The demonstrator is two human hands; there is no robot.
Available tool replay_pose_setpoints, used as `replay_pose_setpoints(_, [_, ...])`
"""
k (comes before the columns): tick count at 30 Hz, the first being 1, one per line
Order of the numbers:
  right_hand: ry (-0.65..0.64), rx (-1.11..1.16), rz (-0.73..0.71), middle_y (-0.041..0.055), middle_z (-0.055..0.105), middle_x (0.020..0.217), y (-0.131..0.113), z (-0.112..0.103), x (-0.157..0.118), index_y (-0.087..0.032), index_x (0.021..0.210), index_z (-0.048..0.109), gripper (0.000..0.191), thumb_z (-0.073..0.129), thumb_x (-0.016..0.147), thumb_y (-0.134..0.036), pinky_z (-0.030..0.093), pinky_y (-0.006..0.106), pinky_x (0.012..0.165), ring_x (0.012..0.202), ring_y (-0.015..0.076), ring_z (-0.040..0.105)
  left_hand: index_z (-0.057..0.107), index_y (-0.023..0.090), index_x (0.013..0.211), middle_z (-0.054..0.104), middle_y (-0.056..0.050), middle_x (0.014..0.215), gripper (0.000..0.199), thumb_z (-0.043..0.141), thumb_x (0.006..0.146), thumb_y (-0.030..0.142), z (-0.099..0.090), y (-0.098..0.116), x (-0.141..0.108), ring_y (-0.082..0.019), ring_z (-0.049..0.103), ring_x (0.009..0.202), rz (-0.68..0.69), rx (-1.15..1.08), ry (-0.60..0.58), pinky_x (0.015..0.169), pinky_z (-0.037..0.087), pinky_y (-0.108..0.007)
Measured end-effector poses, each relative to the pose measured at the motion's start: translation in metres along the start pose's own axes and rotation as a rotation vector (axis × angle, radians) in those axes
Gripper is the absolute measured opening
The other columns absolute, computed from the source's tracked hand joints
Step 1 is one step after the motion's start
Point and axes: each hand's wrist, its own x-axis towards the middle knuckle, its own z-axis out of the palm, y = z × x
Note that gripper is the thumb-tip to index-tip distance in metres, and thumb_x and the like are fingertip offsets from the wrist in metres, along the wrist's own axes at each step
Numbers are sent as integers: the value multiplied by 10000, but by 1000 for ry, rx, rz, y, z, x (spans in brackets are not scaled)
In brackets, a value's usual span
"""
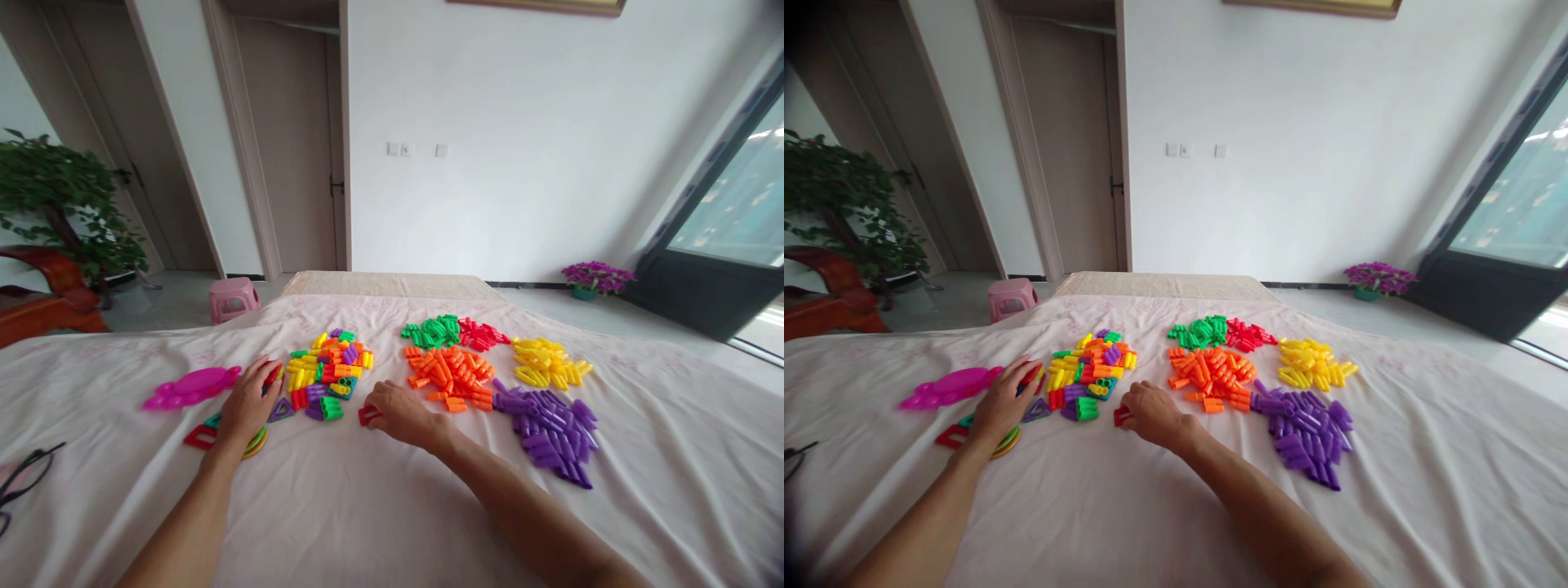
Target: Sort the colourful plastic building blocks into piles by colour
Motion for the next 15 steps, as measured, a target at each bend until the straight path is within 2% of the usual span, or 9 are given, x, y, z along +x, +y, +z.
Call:
replay_pose_setpoints(6, [40,-9,108,90,662,1000,0,-2,-5,-167,1022,678,237,617,911,-367,404,273,747,938,209,606,619,245,1250,542,-76,1406,383,489,898,320,0,1,0,-249,497,1311,-6,4,6,1116,412,-424])
replay_pose_setpoints(12, [87,85,164,73,688,1001,6,-1,1,-210,1067,704,311,663,869,-447,427,275,738,921,215,638,611,242,1259,536,-77,1409,389,487,900,325,1,-1,0,-251,493,1313,-11,26,4,1110,417,-423])
replay_pose_setpoints(15, [157,164,145,62,696,1041,7,2,8,-225,1113,697,260,648,886,-342,445,279,820,971,201,639,608,241,1263,526,-78,1419,393,485,903,339,2,-3,0,-249,488,1319,-14,29,-1,1112,415,-418])
